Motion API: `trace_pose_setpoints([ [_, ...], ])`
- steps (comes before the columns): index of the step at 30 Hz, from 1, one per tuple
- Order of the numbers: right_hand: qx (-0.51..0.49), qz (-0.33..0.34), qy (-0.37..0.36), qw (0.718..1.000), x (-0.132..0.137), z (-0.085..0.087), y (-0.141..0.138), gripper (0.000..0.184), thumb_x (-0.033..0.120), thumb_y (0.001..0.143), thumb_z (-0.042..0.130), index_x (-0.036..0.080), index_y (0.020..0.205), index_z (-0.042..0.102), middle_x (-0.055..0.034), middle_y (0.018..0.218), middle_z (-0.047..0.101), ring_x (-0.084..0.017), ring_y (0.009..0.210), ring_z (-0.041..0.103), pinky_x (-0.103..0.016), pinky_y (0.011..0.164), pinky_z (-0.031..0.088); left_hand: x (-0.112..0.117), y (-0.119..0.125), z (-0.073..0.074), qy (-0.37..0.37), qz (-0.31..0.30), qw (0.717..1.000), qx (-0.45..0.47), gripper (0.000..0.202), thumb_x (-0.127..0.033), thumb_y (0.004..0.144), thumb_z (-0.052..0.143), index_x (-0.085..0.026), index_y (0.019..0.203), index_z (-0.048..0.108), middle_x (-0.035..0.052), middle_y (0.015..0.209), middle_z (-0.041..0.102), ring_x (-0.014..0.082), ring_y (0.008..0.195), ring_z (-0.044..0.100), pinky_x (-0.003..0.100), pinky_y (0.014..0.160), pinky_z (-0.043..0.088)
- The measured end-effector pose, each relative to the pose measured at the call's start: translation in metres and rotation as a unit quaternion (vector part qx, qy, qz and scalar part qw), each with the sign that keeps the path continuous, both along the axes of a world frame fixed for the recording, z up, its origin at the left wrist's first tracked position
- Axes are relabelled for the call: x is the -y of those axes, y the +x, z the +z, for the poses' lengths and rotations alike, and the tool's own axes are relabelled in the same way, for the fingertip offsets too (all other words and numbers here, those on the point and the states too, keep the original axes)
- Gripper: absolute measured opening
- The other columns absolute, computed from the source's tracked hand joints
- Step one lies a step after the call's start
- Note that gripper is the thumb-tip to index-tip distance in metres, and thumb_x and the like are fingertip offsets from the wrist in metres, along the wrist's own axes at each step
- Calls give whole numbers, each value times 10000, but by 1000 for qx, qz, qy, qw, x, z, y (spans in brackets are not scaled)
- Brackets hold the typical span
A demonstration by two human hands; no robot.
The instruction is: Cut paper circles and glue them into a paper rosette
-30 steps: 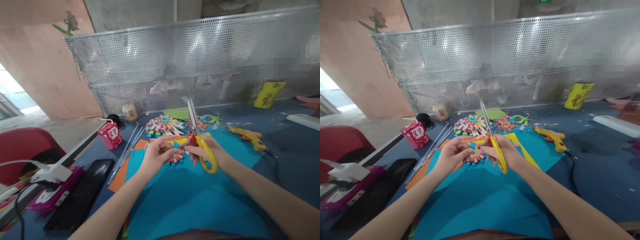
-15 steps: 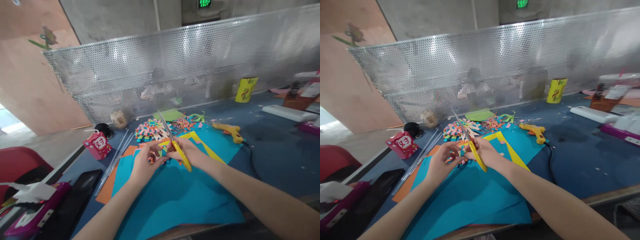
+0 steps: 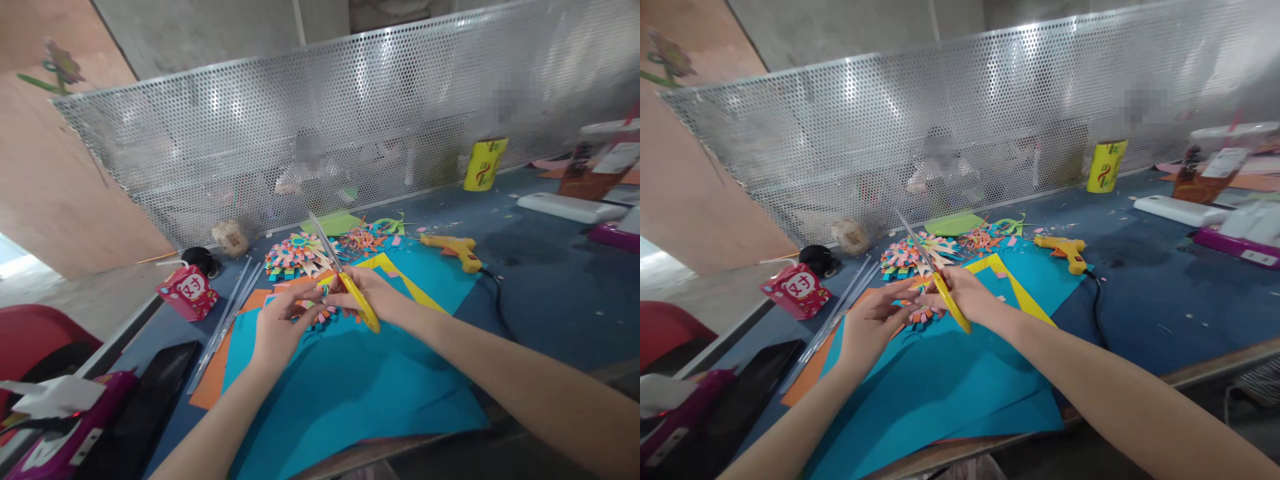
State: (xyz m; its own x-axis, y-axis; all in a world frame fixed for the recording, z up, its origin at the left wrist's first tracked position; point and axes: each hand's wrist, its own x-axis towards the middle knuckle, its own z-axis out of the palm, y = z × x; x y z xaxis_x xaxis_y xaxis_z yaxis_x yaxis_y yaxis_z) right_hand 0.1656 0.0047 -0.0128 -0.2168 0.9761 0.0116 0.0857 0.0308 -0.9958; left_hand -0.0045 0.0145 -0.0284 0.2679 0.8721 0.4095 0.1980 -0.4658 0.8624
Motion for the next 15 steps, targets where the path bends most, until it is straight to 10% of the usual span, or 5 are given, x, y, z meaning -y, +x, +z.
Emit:
trace_pose_setpoints([
  [15, 23, -21, -3, 1000, 3, 12, -1, 253, 69, 609, 656, 182, 705, 450, 104, 474, 466, -69, 422, 488, -161, 399, 378, -1, 1, 6, -109, -40, 983, 143, 263, -234, 671, 723, -131, 888, 614, -17, 633, 674, 101, 404, 578, 218, 415, 491],
])
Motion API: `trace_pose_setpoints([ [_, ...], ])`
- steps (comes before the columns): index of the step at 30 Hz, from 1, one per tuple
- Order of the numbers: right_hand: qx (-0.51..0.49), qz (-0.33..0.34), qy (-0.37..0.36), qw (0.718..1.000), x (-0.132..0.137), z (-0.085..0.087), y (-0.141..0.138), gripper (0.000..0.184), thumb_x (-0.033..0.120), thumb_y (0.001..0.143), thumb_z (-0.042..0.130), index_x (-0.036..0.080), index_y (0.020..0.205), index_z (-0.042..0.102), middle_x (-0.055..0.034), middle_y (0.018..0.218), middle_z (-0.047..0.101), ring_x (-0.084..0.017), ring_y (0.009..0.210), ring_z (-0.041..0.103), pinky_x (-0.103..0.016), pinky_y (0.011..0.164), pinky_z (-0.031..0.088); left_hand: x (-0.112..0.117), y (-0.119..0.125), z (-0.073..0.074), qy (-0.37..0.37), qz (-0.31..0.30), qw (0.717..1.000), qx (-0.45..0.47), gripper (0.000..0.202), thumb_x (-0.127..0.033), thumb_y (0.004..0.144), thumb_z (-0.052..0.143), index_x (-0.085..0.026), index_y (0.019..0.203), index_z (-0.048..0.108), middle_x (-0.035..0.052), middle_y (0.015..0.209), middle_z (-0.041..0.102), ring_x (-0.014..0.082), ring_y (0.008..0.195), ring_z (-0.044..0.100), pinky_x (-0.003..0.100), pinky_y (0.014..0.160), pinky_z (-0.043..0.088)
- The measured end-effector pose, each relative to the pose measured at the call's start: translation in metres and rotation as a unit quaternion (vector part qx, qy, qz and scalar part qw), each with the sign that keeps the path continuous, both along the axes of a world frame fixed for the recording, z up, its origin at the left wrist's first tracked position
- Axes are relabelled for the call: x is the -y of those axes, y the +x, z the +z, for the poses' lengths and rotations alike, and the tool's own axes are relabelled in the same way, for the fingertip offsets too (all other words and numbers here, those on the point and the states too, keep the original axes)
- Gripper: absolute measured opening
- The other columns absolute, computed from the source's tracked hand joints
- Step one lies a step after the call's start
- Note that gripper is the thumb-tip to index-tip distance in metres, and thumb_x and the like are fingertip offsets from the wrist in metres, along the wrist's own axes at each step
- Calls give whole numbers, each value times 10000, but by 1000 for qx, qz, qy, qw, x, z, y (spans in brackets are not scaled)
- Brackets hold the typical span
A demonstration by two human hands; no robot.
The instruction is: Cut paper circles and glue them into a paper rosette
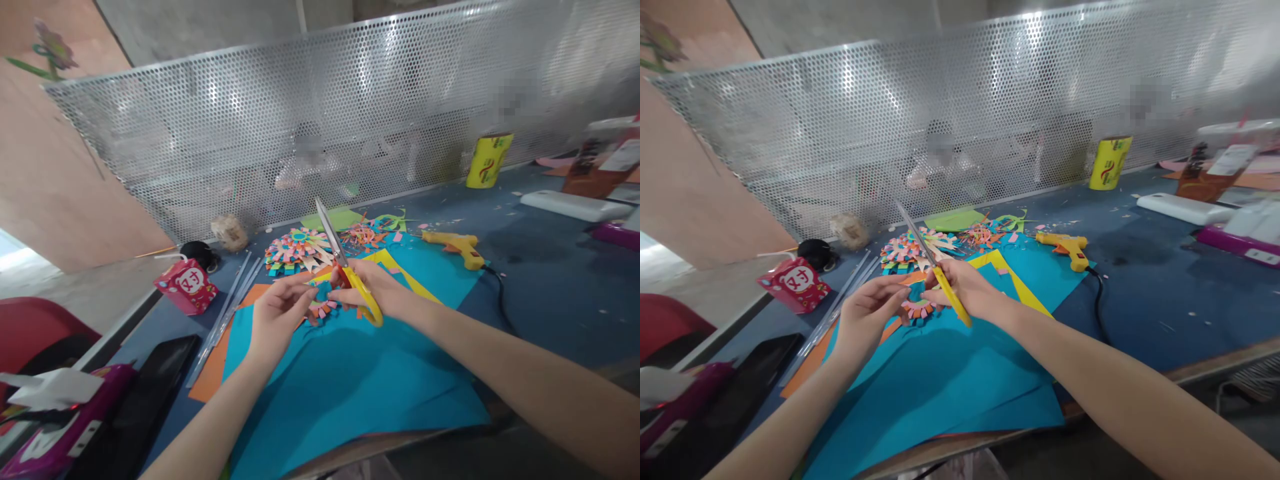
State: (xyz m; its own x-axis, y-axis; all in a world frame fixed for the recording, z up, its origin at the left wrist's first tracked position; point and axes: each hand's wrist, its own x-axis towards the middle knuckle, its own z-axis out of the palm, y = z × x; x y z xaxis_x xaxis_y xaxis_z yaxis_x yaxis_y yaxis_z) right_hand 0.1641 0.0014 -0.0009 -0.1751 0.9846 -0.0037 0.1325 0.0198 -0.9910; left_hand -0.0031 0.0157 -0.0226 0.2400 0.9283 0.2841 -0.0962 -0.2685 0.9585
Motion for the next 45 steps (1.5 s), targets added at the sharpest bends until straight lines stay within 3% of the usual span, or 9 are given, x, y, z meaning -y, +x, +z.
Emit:
trace_pose_setpoints([
  [9, -105, -7, 16, 994, -12, -21, 3, 253, 216, 538, 648, 190, 722, 477, 71, 602, 492, -64, 465, 456, -188, 427, 365, -5, 4, -3, -117, -15, 989, 85, 341, -285, 570, 798, -150, 764, 553, -42, 570, 639, 86, 443, 581, 200, 455, 493],
  [13, -123, 12, 29, 992, -8, -19, 4, 244, 222, 541, 663, 184, 707, 488, 72, 577, 498, -59, 448, 442, -188, 425, 356, -2, 7, -2, -158, -28, 981, 108, 405, -304, 508, 827, -161, 755, 540, -51, 570, 627, 70, 457, 573, 167, 436, 463],
  [22, -103, 46, 19, 993, -8, -17, 8, 188, 214, 600, 663, 178, 710, 514, 62, 533, 524, -91, 428, 501, -200, 403, 384, -6, 4, -3, -118, -28, 991, 56, 407, -321, 537, 811, -151, 776, 528, -50, 551, 629, 72, 425, 549, 191, 439, 447],
  [27, -110, 39, 7, 993, -9, -22, 6, 172, 187, 592, 629, 183, 694, 491, 70, 493, 511, -86, 393, 478, -192, 372, 373, -11, 2, -6, -49, -34, 998, -15, 361, -272, 570, 791, -142, 803, 549, -9, 639, 668, 97, 478, 581, 209, 450, 465],
  [33, -139, 59, 7, 988, -25, -26, 13, 318, 269, 556, 746, 198, 681, 462, 106, 374, 417, -76, 324, 395, -200, 349, 387, -12, -8, 2, 11, -38, 989, -141, 327, -330, 634, 725, -161, 869, 572, 33, 693, 695, 160, 597, 646, 246, 514, 491],
  [36, -158, 19, 13, 987, -42, -29, 25, 340, 258, 587, 767, 196, 701, 453, 102, 397, 440, -76, 337, 422, -190, 355, 391, -8, -24, 6, 43, -37, 968, -245, 308, -276, 605, 739, -189, 880, 631, 34, 725, 708, 197, 697, 665, 271, 592, 510],
  [39, -170, -29, 1, 985, -55, -33, 37, 263, 254, 732, 698, 175, 712, 448, 106, 412, 402, -62, 347, 414, -171, 361, 383, -1, -40, 5, 69, -35, 941, -330, 316, -239, 574, 740, -245, 884, 682, 25, 801, 728, 188, 675, 647, 267, 617, 505],
  [42, -174, -59, -11, 983, -59, -35, 44, 174, 273, 883, 552, 128, 798, 510, 90, 516, 426, -37, 388, 409, -159, 392, 393, 4, -47, 1, 108, -31, 908, -404, 380, -257, 668, 650, -259, 1048, 647, 17, 829, 735, 194, 715, 658, 281, 681, 509],
  [45, -169, -75, -24, 982, -58, -33, 48, 186, 292, 919, 500, 113, 895, 542, 68, 598, 466, -30, 418, 413, -153, 401, 393, 4, -45, -3, 146, -30, 876, -458, 402, -268, 728, 585, -244, 1129, 596, 23, 857, 730, 202, 765, 666, 289, 707, 510],
])
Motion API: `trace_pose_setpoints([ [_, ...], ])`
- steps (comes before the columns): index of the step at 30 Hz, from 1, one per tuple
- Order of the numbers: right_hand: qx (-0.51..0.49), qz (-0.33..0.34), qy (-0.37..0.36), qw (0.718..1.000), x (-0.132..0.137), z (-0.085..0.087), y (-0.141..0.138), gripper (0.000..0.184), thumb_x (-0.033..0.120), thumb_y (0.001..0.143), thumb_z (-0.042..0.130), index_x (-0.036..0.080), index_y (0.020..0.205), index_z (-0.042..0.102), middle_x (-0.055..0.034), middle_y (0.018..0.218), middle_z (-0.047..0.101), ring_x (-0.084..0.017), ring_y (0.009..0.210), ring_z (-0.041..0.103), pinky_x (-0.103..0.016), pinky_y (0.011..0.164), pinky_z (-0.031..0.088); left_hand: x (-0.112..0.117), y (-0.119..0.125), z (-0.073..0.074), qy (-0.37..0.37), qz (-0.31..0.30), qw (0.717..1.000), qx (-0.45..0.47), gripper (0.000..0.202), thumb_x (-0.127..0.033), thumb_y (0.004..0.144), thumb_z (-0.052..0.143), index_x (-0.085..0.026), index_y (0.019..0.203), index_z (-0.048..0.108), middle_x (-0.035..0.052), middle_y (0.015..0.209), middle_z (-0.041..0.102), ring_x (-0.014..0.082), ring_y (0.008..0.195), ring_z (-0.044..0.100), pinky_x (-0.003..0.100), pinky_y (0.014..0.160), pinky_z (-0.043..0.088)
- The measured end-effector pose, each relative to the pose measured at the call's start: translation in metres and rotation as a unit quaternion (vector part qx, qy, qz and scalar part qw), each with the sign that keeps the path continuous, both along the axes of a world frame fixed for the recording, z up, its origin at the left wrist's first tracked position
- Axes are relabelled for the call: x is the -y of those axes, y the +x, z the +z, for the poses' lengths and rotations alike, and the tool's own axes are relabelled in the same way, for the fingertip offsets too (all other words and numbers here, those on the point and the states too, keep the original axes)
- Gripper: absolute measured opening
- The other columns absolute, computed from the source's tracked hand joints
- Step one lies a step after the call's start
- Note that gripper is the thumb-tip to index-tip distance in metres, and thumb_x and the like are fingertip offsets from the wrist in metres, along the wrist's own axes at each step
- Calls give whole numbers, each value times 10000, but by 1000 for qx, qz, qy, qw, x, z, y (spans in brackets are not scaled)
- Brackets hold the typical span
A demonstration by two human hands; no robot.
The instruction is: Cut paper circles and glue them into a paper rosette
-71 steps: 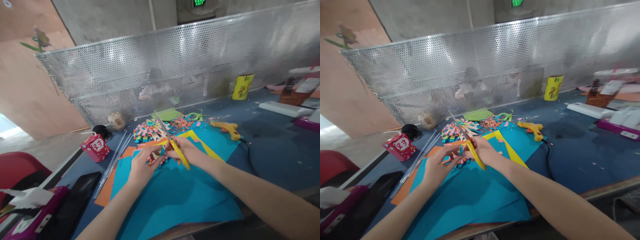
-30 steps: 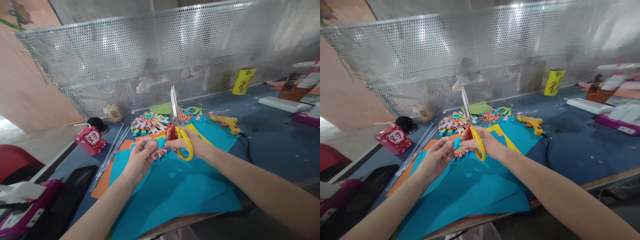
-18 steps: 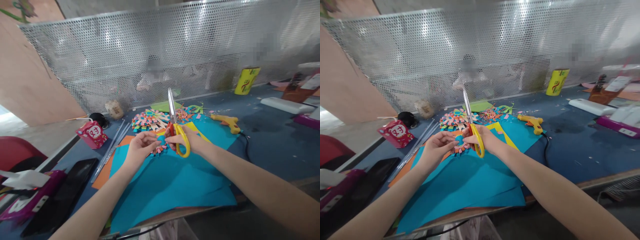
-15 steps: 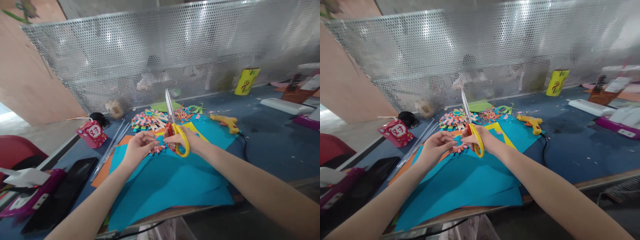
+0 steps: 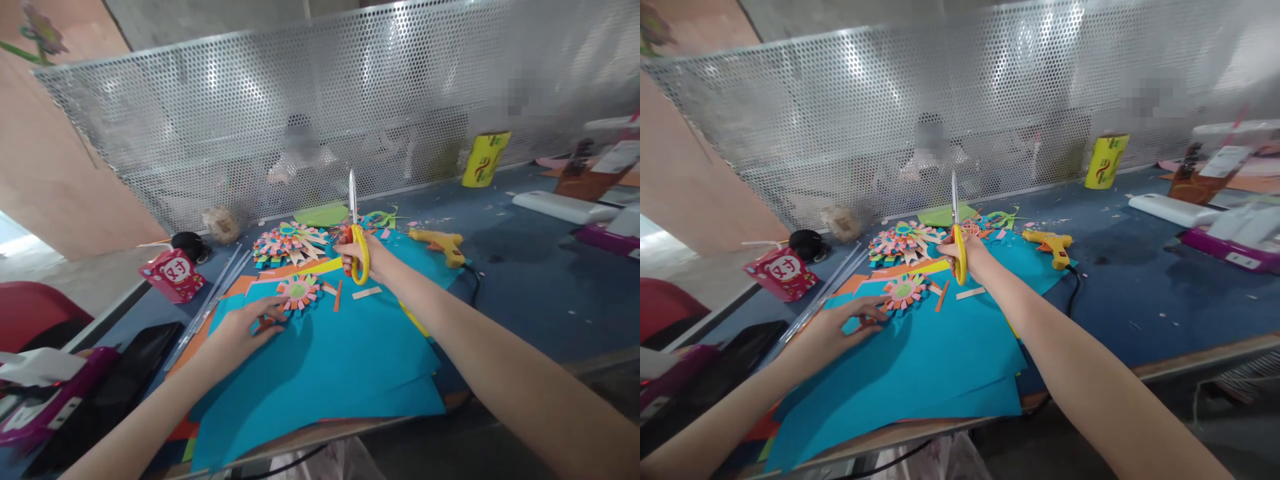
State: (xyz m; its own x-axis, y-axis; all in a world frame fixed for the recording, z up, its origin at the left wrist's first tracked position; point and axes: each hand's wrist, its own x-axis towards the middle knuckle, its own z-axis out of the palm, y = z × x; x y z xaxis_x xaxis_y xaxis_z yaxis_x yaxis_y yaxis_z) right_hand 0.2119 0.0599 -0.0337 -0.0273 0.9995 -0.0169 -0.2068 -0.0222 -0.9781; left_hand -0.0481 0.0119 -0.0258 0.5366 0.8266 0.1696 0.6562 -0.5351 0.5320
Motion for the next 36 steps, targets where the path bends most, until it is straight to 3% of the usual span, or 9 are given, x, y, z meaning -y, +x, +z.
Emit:
trace_pose_setpoints([
  [6, -3, -15, -21, 1000, 0, 5, 5, 216, 323, 921, 495, 115, 946, 545, 44, 662, 505, -36, 454, 435, -158, 414, 401, -6, 11, -4, 21, -14, 1000, -11, 324, -246, 752, 556, -256, 1069, 622, 19, 786, 718, 177, 632, 632, 247, 590, 485],
  [12, -4, -31, -26, 999, 2, 10, 10, 199, 306, 917, 504, 113, 944, 547, 36, 685, 516, -39, 477, 454, -156, 422, 408, 9, 29, -2, 11, -29, 1000, -7, 265, -259, 739, 557, -252, 992, 634, 5, 747, 723, 160, 580, 626, 237, 557, 489],
  [15, 5, -33, -37, 999, 2, 9, 12, 194, 298, 915, 508, 112, 954, 548, 27, 712, 531, -45, 500, 475, -161, 436, 422, 13, 43, -4, 12, -40, 999, -1, 250, -264, 751, 543, -239, 985, 628, 17, 760, 722, 167, 627, 651, 246, 590, 512],
  [19, 23, -42, -59, 997, 0, 6, 13, 193, 292, 910, 515, 113, 976, 549, 14, 751, 548, -53, 531, 498, -170, 455, 440, 6, 58, -7, 33, -56, 998, -19, 413, -230, 770, 516, -219, 1182, 552, 58, 932, 716, 183, 751, 670, 261, 637, 525],
  [23, 26, -40, -60, 997, 2, 6, 12, 217, 310, 912, 510, 116, 1002, 550, -4, 803, 567, -70, 585, 532, -192, 495, 470, 1, 58, -11, 76, -116, 989, -57, 434, -185, 815, 455, -239, 1238, 531, 59, 928, 713, 211, 876, 646, 297, 756, 505],
  [28, 21, -41, -60, 997, 3, 9, 13, 219, 307, 911, 513, 116, 1010, 551, -12, 830, 575, -79, 614, 547, -203, 517, 484, 5, 51, -12, 316, -254, 900, -159, 450, -121, 908, 267, -194, 1309, 458, 116, 909, 685, 226, 903, 609, 322, 814, 480],
  [30, 19, -43, -61, 997, 2, 9, 14, 228, 310, 909, 514, 119, 1029, 549, -22, 865, 580, -92, 652, 562, -223, 550, 499, 8, 51, -11, 358, -275, 874, -180, 446, -110, 905, 294, -192, 1319, 437, 115, 896, 686, 238, 902, 611, 340, 810, 484],
  [34, 20, -54, -65, 996, -1, 8, 16, 238, 305, 907, 518, 122, 1057, 543, -35, 913, 584, -109, 705, 578, -250, 594, 516, 15, 52, -7, 476, -302, 786, -255, 484, -63, 876, 340, -193, 1340, 380, 102, 899, 686, 242, 860, 621, 339, 722, 515],
  [36, 22, -65, -66, 996, -3, 8, 17, 235, 303, 906, 520, 121, 1052, 546, -36, 913, 586, -110, 707, 580, -252, 597, 518, 15, 50, -5, 495, -305, 769, -267, 474, -52, 866, 367, -180, 1321, 394, 86, 882, 687, 232, 843, 623, 324, 703, 518],
])
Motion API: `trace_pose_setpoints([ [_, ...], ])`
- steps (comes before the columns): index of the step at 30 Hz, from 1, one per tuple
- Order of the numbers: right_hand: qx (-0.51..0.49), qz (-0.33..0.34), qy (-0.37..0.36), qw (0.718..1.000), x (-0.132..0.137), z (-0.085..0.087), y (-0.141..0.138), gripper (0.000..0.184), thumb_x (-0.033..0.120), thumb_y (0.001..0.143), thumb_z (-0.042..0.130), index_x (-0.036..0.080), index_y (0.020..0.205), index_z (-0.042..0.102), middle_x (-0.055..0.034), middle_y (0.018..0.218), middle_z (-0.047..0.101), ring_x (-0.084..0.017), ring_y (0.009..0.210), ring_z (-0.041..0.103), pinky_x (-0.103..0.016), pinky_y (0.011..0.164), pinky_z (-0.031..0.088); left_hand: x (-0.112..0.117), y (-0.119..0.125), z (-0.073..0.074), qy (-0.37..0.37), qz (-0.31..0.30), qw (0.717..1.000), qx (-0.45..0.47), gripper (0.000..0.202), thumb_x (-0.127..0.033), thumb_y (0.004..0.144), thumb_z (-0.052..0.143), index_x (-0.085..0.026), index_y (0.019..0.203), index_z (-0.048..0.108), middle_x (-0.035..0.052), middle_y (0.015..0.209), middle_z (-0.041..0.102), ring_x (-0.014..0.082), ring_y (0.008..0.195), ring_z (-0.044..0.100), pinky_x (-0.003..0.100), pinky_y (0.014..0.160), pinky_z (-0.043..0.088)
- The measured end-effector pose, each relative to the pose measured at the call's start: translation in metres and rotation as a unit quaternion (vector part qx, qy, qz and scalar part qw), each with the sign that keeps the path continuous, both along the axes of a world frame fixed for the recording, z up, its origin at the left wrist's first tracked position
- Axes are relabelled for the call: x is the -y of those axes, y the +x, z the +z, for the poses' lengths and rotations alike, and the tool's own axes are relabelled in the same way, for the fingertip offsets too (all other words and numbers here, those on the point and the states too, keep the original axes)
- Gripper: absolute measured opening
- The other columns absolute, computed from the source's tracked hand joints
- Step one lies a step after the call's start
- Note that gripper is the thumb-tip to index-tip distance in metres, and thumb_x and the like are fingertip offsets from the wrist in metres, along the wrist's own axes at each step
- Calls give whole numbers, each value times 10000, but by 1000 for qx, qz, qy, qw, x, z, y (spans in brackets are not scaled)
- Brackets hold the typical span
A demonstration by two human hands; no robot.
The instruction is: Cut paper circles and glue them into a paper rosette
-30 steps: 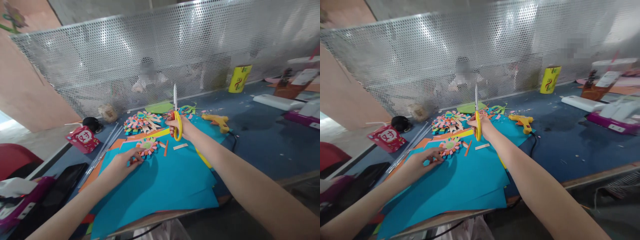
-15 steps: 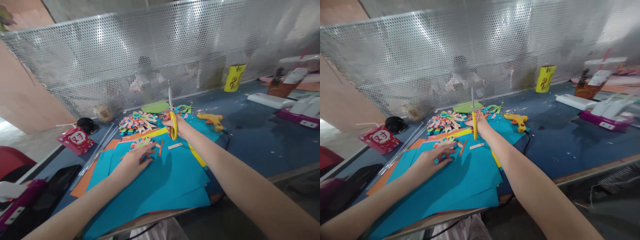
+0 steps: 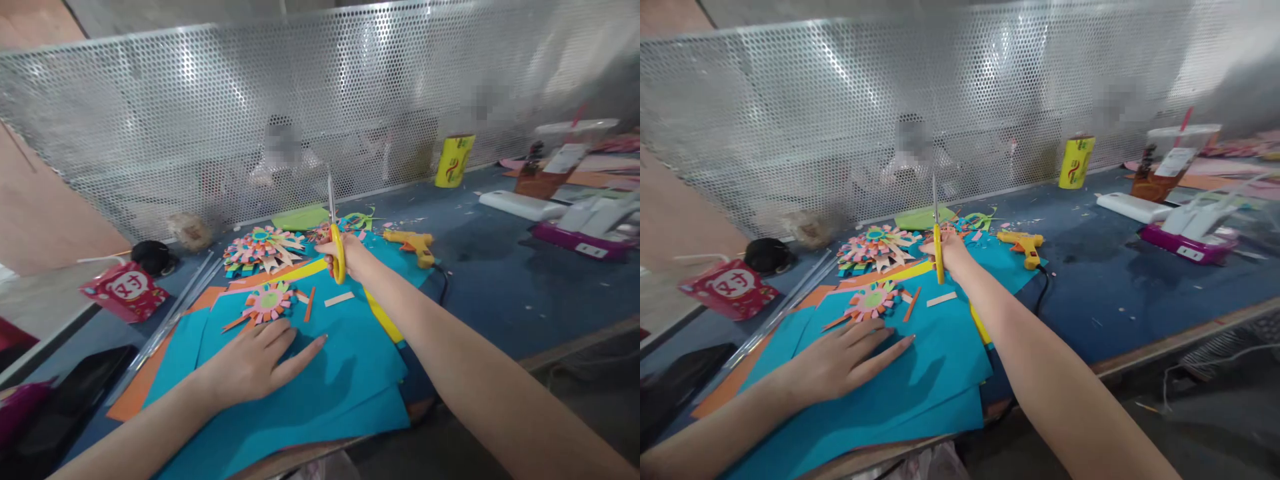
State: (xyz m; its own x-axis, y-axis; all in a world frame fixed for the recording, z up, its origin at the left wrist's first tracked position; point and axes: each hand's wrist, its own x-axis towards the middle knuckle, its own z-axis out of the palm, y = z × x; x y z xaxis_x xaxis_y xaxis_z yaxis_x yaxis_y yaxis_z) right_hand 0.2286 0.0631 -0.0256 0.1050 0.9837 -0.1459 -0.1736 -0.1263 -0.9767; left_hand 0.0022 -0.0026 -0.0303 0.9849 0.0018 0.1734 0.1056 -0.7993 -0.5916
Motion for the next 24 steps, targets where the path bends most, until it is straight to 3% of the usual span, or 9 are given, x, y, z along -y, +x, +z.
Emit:
trace_pose_setpoints([
  [3, 7, -30, 11, 999, -4, 1, 0, 227, 303, 906, 520, 118, 1035, 551, -31, 894, 588, -105, 692, 579, -245, 587, 516, -16, -1, 7, -31, -4, 999, 31, 443, -45, 859, 389, -159, 1285, 421, 90, 914, 681, 225, 889, 615, 333, 764, 507],
  [5, 15, -62, 29, 998, -7, 3, 2, 223, 303, 906, 521, 117, 1024, 554, -26, 879, 587, -101, 678, 575, -238, 576, 512, -39, 6, 15, -104, 25, 991, 75, 412, -63, 867, 378, -173, 1258, 446, 106, 980, 669, 221, 938, 605, 345, 813, 493],
  [6, 19, -80, 40, 996, -8, 4, 3, 221, 302, 906, 521, 117, 1023, 554, -26, 879, 586, -101, 679, 575, -238, 577, 511, -54, 13, 20, -164, 69, 978, 114, 377, -88, 872, 373, -191, 1217, 486, 102, 984, 666, 215, 950, 603, 340, 815, 491],
  [9, 31, -124, 65, 990, -9, 6, 8, 224, 297, 903, 525, 119, 1036, 551, -32, 905, 587, -111, 711, 580, -255, 607, 517, -100, 49, 32, -187, 155, 956, 162, 315, -146, 876, 388, -158, 1161, 522, 122, 951, 657, 240, 928, 611, 376, 778, 499],
  [11, 34, -141, 69, 987, -8, 7, 13, 230, 299, 901, 528, 120, 1044, 551, -38, 926, 587, -119, 736, 584, -271, 632, 521, -127, 81, 37, -212, 204, 938, 183, 308, -162, 867, 441, -164, 1168, 507, 89, 899, 663, 220, 865, 629, 353, 742, 509],
  [14, 35, -152, 64, 986, -6, 7, 19, 244, 313, 901, 526, 122, 1049, 552, -43, 944, 589, -129, 758, 589, -285, 649, 525, -155, 121, 36, -259, 240, 916, 192, 315, -270, 877, 503, -151, 1169, 505, 83, 1068, 605, 183, 885, 612, 378, 761, 515],
  [18, 47, -164, 52, 984, -4, 7, 24, 255, 317, 902, 523, 125, 1069, 545, -48, 964, 587, -135, 777, 591, -293, 662, 527, -161, 132, 29, -296, 269, 899, 181, 290, -317, 867, 521, -155, 1106, 552, 87, 1118, 577, 196, 947, 584, 406, 803, 500],
  [24, 72, -133, 32, 988, -2, 8, 21, 269, 320, 900, 525, 128, 1088, 543, -59, 1007, 584, -152, 827, 593, -322, 703, 528, -125, 79, 22, -329, 276, 883, 191, 389, -294, 857, 528, -157, 1218, 484, 113, 1245, 524, 256, 1120, 508, 495, 939, 394],
])
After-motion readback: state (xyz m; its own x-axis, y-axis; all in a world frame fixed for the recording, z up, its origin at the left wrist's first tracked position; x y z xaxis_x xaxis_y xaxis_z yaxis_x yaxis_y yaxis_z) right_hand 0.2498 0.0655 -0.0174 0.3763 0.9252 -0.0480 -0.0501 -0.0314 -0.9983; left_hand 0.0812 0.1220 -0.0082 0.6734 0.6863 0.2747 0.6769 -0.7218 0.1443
